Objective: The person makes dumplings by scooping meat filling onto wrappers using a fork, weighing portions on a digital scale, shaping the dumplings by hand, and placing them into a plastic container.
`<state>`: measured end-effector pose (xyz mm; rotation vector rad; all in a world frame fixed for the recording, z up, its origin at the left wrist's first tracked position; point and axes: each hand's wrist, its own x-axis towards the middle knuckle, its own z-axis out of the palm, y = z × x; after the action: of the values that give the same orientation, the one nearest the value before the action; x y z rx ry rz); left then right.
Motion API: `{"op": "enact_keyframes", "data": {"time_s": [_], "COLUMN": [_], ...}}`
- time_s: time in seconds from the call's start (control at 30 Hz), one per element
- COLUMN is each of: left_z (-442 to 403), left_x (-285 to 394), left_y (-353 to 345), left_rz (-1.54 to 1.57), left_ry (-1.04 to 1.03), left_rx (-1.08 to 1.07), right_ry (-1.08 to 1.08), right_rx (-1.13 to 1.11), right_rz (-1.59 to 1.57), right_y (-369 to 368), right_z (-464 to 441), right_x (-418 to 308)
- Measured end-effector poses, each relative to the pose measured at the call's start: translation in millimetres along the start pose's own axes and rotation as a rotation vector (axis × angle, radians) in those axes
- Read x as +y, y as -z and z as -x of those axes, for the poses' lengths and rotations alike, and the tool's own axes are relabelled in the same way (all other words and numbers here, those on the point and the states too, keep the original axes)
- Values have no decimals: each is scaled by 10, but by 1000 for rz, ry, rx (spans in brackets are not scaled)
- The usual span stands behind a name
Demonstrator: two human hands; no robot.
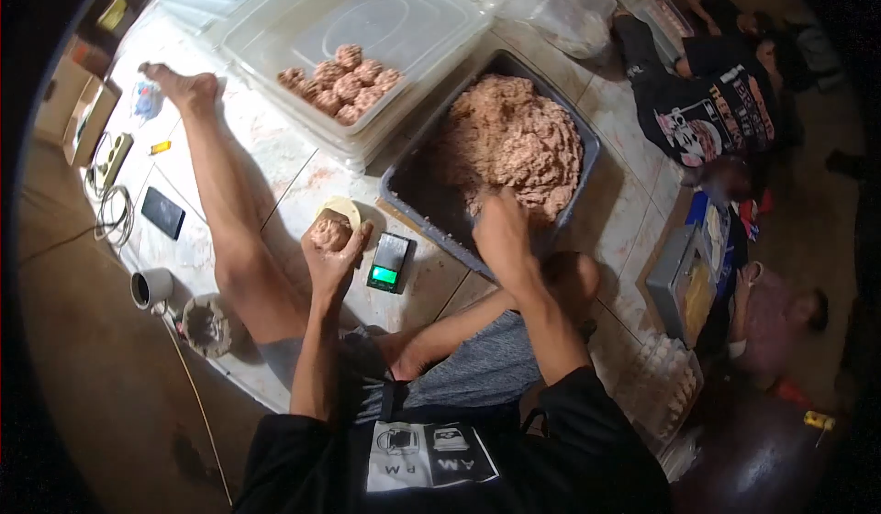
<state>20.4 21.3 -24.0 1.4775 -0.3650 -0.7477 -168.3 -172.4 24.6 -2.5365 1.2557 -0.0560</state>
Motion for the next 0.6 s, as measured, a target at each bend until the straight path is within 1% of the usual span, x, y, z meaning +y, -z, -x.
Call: {"op": "enact_keyframes", "data": {"time_s": [0.07,0.1,0.13,0.17,0.2,0.23,0.33,0.47,0.6], "left_z": [-73,-42,10,-28,-69,2,29,57,71], "left_x": [-321,-316,-331,-489,-455,-354,-457,-641,-628], "left_y": [11,-56,-133,-113,-149,-149,-226,-191,-181], "left_rz": [-146,-204,-85,-89,-90,-353,-670,-893,-969], "left_ry": [-172,-209,-134,-225,-317,-235,-276,-323,-265], "left_rx": [-36,-111,-154,-297,-442,-440,-421,-361,-410], "right_ry": [56,61,67,69,70,72,65,83,81], "right_rx": [4,-7,-21,-38,-71,-98,-158,-147,-166], "right_rz": [31,-7,-45,-82,-62,-41,-12,-49,-20], "right_y": [-275,-272,-250,-240,-242,-235,-218,-209,-239], "right_z": [-81,-125,-154,-162,-173,-201,-225,-189,-207], "right_x": [76,59,27,6,-5,-14,8,53,83]}}
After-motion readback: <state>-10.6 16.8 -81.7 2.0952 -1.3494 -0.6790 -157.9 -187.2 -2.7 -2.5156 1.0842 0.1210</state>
